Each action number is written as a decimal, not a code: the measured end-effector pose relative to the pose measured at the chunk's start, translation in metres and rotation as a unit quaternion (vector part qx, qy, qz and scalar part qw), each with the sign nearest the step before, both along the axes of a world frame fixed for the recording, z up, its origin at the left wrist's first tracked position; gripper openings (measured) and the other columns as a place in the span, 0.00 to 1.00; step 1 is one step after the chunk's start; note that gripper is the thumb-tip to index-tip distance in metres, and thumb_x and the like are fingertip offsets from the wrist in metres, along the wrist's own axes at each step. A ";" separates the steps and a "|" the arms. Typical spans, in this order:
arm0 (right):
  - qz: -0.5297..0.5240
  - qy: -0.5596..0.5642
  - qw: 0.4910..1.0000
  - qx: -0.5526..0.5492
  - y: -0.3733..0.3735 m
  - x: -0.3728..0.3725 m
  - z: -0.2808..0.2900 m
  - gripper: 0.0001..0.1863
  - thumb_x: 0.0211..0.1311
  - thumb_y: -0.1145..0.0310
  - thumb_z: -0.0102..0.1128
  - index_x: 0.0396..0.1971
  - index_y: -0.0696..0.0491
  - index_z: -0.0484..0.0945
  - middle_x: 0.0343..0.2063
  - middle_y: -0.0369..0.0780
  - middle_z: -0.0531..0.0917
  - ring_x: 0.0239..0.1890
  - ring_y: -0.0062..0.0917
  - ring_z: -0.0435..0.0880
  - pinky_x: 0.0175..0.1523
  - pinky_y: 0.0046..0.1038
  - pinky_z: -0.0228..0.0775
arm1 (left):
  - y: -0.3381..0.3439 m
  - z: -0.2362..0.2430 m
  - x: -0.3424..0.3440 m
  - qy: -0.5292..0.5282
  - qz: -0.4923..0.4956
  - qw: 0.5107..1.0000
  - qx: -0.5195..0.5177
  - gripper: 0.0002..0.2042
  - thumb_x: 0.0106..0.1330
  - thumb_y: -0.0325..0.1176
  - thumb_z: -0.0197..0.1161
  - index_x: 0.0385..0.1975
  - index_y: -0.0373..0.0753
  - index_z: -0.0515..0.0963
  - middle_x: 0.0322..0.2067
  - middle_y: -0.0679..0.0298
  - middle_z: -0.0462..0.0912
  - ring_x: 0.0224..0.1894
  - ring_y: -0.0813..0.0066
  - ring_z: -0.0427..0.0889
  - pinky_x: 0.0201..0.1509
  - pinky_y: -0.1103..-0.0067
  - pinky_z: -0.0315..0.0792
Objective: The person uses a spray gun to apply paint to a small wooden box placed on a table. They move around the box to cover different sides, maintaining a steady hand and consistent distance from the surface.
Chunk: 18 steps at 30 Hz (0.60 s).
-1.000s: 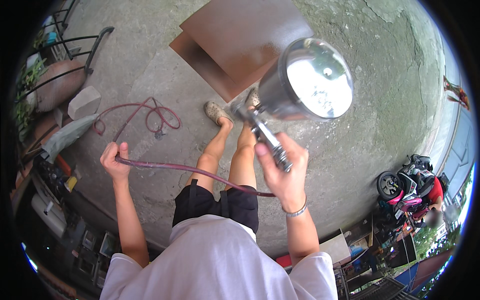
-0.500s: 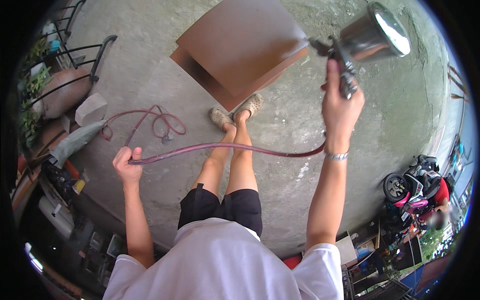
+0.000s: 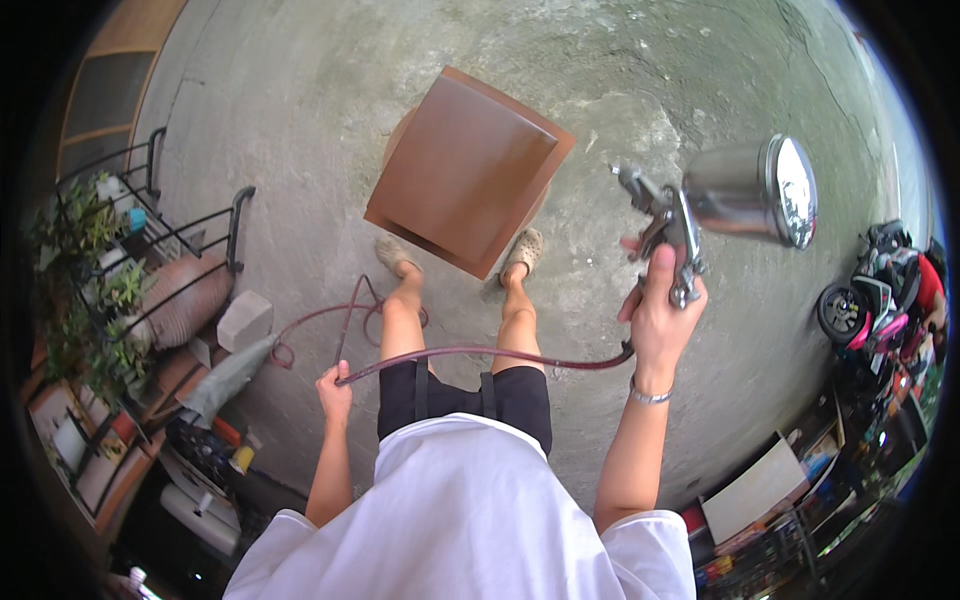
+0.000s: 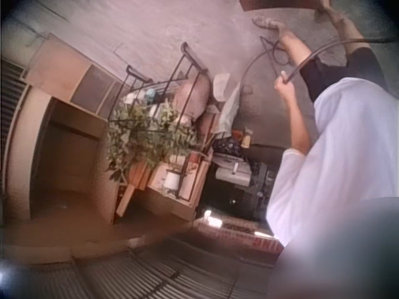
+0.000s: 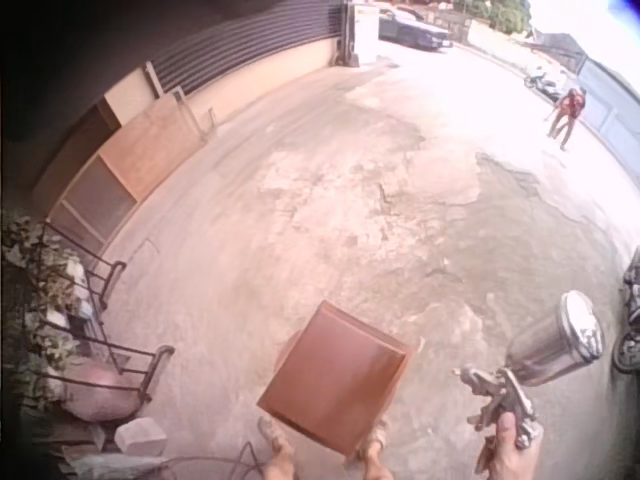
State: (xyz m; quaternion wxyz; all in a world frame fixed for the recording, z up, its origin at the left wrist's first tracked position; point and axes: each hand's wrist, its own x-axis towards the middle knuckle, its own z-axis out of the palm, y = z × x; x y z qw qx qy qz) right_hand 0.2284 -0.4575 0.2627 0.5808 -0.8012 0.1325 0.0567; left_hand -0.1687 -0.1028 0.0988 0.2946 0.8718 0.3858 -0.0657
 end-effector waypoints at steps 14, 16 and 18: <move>-0.333 -0.045 0.939 -0.070 0.227 -0.141 0.077 0.26 0.77 0.50 0.49 0.49 0.62 0.75 0.34 0.45 0.84 0.10 0.15 0.71 0.11 0.17 0.58 | 0.378 -0.015 0.250 -0.024 -0.222 0.971 -0.086 0.30 0.73 0.55 0.58 0.17 0.33 0.74 0.12 0.65 0.62 0.20 0.76 0.62 0.24 0.72 0.59; -0.334 -0.027 0.941 -0.055 0.252 -0.156 0.085 0.25 0.77 0.51 0.50 0.49 0.62 0.75 0.35 0.45 0.84 0.11 0.15 0.72 0.11 0.17 0.59 | 0.403 0.011 0.313 -0.022 -0.244 0.967 -0.071 0.30 0.72 0.55 0.59 0.17 0.33 0.72 0.13 0.66 0.61 0.20 0.77 0.62 0.24 0.72 0.59; -0.385 -0.034 0.920 -0.060 0.266 -0.168 0.085 0.24 0.76 0.53 0.51 0.49 0.63 0.76 0.33 0.43 0.85 0.11 0.15 0.72 0.11 0.18 0.58 | 0.406 0.038 0.375 -0.108 -0.300 0.947 -0.027 0.28 0.72 0.52 0.61 0.17 0.34 0.71 0.13 0.66 0.60 0.21 0.78 0.61 0.24 0.73 0.57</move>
